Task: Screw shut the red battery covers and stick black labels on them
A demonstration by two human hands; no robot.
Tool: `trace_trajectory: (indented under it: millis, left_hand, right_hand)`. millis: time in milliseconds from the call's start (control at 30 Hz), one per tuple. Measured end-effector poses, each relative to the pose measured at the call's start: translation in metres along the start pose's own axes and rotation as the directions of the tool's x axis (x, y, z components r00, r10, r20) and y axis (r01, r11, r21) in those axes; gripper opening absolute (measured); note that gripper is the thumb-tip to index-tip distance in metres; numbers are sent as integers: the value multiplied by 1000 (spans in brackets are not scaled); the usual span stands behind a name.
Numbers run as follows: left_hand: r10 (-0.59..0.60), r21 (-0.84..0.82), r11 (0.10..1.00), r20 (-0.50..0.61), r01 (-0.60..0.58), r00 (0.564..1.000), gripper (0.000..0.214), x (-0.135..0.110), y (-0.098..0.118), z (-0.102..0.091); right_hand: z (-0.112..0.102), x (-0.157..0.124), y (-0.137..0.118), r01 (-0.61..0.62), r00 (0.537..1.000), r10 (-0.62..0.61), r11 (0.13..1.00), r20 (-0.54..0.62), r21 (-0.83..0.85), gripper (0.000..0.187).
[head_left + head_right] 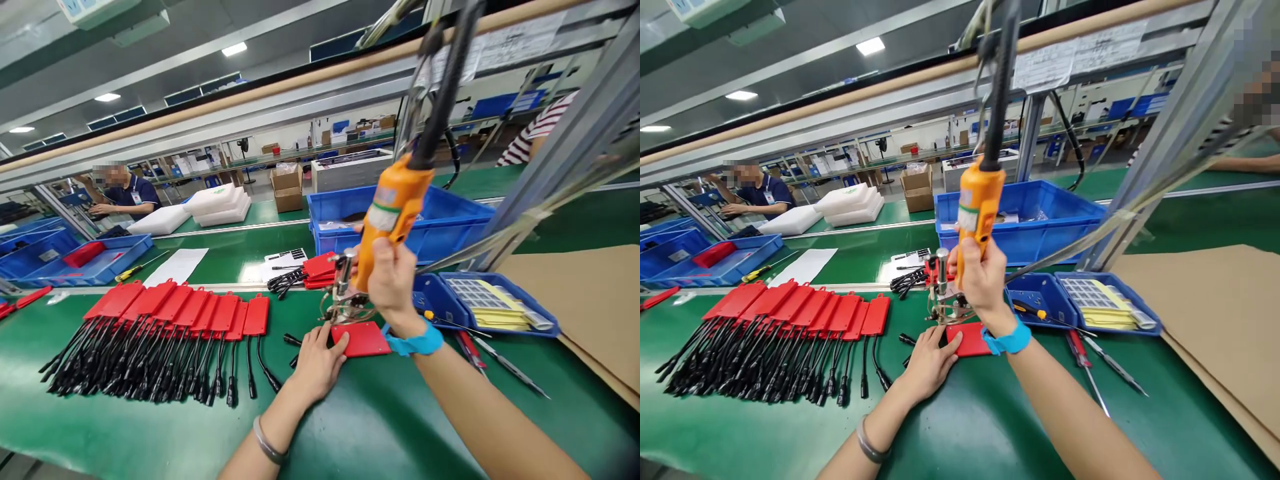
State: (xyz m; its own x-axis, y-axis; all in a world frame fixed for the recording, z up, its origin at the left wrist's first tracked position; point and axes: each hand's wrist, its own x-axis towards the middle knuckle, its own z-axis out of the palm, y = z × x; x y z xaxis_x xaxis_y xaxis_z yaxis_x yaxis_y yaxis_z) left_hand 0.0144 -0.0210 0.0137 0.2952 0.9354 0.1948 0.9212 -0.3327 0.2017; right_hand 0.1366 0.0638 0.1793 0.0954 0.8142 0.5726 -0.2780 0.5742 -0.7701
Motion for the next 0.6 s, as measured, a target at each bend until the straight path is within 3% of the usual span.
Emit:
trace_trajectory:
  millis: [100,200,433,600]
  left_hand:
    - [-66,-69,995,3,66,998,44,3,1,1]
    - [-156,-107,982,-3,155,988,47,8,1,5]
    - [-213,-196,958,1,210,977,33,11,-2,13]
    - [-251,-262,934,-4,241,968,36,11,-2,15]
  right_hand:
    - [-10,13,-33,68,997,-68,998,-47,3,49]
    - [-17,11,-41,68,997,-68,998,-49,12,45]
    - [-25,-29,-3,-38,999,38,999,-36,-18,47]
    - [-26,-39,10,-53,998,53,998,-33,-16,49]
